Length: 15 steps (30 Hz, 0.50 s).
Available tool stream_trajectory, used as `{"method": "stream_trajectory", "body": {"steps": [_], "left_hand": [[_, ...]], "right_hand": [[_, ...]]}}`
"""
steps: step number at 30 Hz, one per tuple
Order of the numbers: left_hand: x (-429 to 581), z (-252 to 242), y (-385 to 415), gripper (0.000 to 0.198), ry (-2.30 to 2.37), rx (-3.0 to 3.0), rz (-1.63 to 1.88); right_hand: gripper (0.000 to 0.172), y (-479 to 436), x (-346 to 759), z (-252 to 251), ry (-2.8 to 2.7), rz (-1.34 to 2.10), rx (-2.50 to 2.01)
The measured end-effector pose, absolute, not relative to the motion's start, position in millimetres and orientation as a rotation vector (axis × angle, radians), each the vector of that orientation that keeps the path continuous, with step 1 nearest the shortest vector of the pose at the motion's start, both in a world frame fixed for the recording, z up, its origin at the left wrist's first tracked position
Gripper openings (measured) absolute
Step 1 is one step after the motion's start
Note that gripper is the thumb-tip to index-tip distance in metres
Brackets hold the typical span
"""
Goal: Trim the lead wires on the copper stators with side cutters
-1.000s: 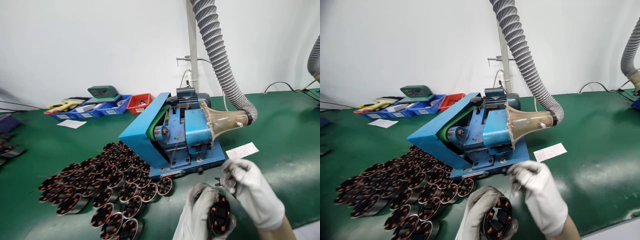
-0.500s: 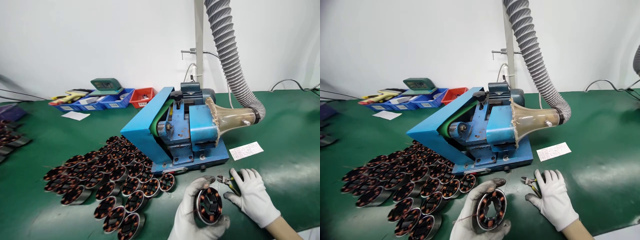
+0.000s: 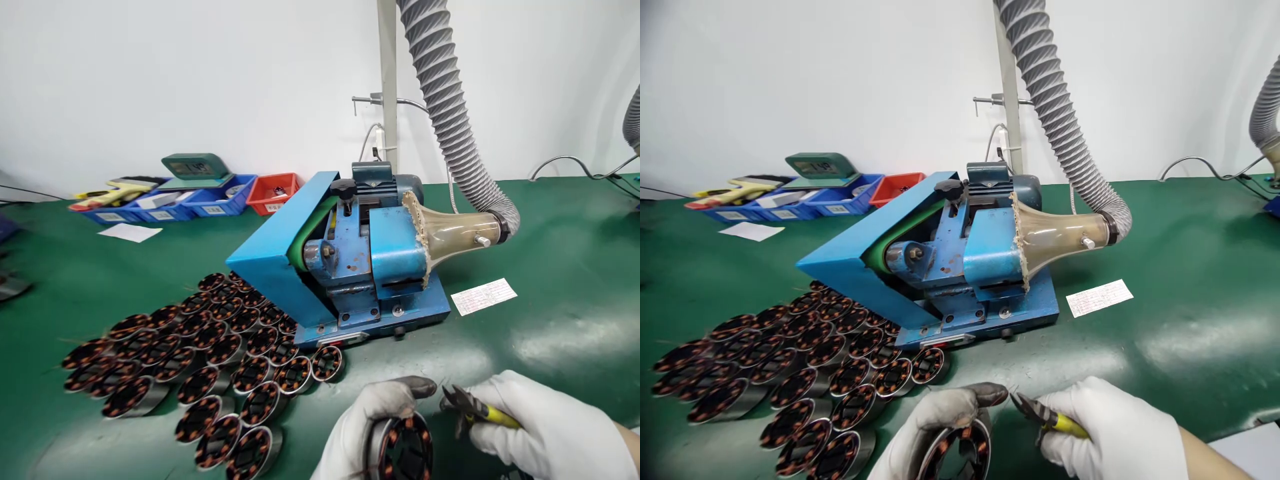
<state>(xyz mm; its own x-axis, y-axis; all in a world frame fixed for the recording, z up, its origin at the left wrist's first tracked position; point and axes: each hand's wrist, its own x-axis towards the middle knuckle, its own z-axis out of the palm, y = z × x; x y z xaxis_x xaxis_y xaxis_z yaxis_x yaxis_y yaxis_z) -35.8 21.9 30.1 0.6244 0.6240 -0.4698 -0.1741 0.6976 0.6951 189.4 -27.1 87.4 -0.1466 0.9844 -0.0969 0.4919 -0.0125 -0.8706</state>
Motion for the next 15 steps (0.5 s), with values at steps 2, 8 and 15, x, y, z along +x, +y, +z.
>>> {"method": "stream_trajectory", "body": {"steps": [2,8,15], "left_hand": [[-31,20,27,0.018,0.732,0.761,0.49],[-5,-13,42,0.015,0.631,0.982,0.535],[-11,-26,39,0.028,0.654,1.0,0.596]], "right_hand": [[0.009,-25,187,94,-1.812,1.103,-1.504],[0.008,-27,183,94,-1.896,1.134,-1.553],[0.02,-29,186,88,-1.777,1.236,-1.627]]}}
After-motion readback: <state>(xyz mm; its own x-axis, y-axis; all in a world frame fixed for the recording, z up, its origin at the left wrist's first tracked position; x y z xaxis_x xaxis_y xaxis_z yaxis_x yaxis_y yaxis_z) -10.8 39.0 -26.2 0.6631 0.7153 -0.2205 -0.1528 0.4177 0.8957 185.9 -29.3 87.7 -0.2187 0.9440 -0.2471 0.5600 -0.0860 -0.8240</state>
